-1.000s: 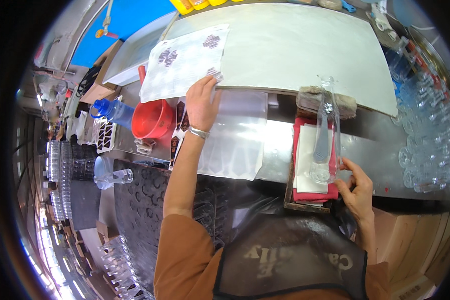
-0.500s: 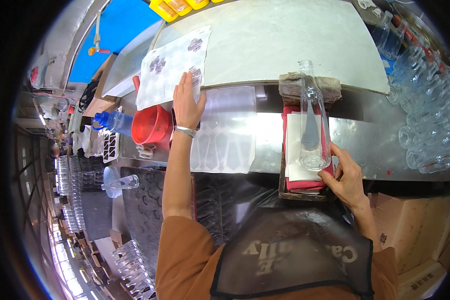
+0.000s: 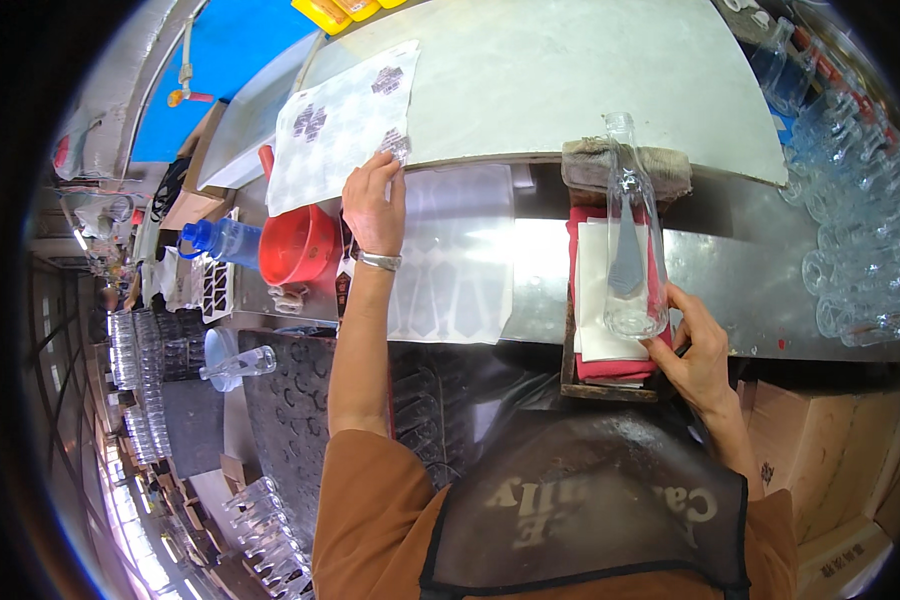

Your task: The person repeatedly picks clear plastic bottles, applies printed labels to their sides, and smooths them with a black squeegee-like tool. After labeling, the bottles are placed on the left side of the workbench. The process is repeated for multiple bottles in a consistent sequence.

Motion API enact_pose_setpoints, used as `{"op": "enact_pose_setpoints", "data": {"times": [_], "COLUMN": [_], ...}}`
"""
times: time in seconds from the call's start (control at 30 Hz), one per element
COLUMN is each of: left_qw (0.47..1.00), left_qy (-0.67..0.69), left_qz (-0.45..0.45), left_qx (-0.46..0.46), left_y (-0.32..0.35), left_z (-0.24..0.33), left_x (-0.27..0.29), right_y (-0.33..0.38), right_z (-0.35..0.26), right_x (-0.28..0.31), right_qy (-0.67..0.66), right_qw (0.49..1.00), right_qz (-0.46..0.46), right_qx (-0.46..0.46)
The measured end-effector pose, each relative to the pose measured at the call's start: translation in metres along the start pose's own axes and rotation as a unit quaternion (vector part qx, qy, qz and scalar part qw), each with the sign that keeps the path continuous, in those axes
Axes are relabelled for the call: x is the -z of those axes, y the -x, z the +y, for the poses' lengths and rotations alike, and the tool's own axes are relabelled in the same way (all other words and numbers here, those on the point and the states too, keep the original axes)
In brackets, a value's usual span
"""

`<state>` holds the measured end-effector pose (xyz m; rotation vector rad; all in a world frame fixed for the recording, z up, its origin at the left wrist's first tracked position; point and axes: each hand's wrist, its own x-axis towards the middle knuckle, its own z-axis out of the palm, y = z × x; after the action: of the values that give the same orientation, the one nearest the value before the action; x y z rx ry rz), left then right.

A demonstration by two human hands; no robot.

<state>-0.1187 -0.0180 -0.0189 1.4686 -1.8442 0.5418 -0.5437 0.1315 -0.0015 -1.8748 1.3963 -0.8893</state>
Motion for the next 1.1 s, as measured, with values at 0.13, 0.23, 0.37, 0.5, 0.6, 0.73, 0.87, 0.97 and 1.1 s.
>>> {"op": "enact_pose_setpoints", "data": {"times": [0.13,0.23,0.37,0.5,0.6,0.73,0.87,0.97,1.1], "left_qw": [1.000,0.994,0.945,0.851,0.931,0.962,0.946,0.917,0.931], "left_qy": [0.024,0.095,0.256,0.447,0.326,0.241,0.247,0.303,0.298], "left_qz": [0.001,0.017,-0.014,-0.096,-0.121,-0.111,-0.201,-0.246,-0.208], "left_qx": [0.010,0.044,0.202,0.257,0.108,-0.061,-0.066,-0.089,-0.041], "left_y": [-0.007,-0.003,-0.011,-0.031,-0.034,-0.007,0.008,0.003,-0.007], "left_z": [0.009,0.009,0.053,0.132,0.202,0.246,0.255,0.246,0.223], "left_x": [0.001,-0.001,0.012,0.027,0.048,0.054,0.075,0.077,0.035], "right_y": [0.000,-0.001,-0.001,0.001,0.001,-0.002,-0.003,-0.003,-0.007], "right_z": [-0.002,-0.004,-0.004,-0.009,-0.012,-0.013,-0.016,-0.013,-0.013], "right_x": [-0.002,-0.005,-0.007,-0.007,-0.007,-0.010,-0.007,-0.006,0.003], "right_qy": [0.024,0.063,0.092,0.147,0.158,0.133,0.124,0.124,0.040], "right_qw": [0.999,0.997,0.992,0.983,0.982,0.987,0.990,0.991,0.998], "right_qz": [0.021,0.034,0.054,0.079,0.067,0.051,0.030,0.029,-0.016], "right_qx": [0.022,0.041,0.070,0.080,0.075,0.074,0.054,0.047,0.052]}}
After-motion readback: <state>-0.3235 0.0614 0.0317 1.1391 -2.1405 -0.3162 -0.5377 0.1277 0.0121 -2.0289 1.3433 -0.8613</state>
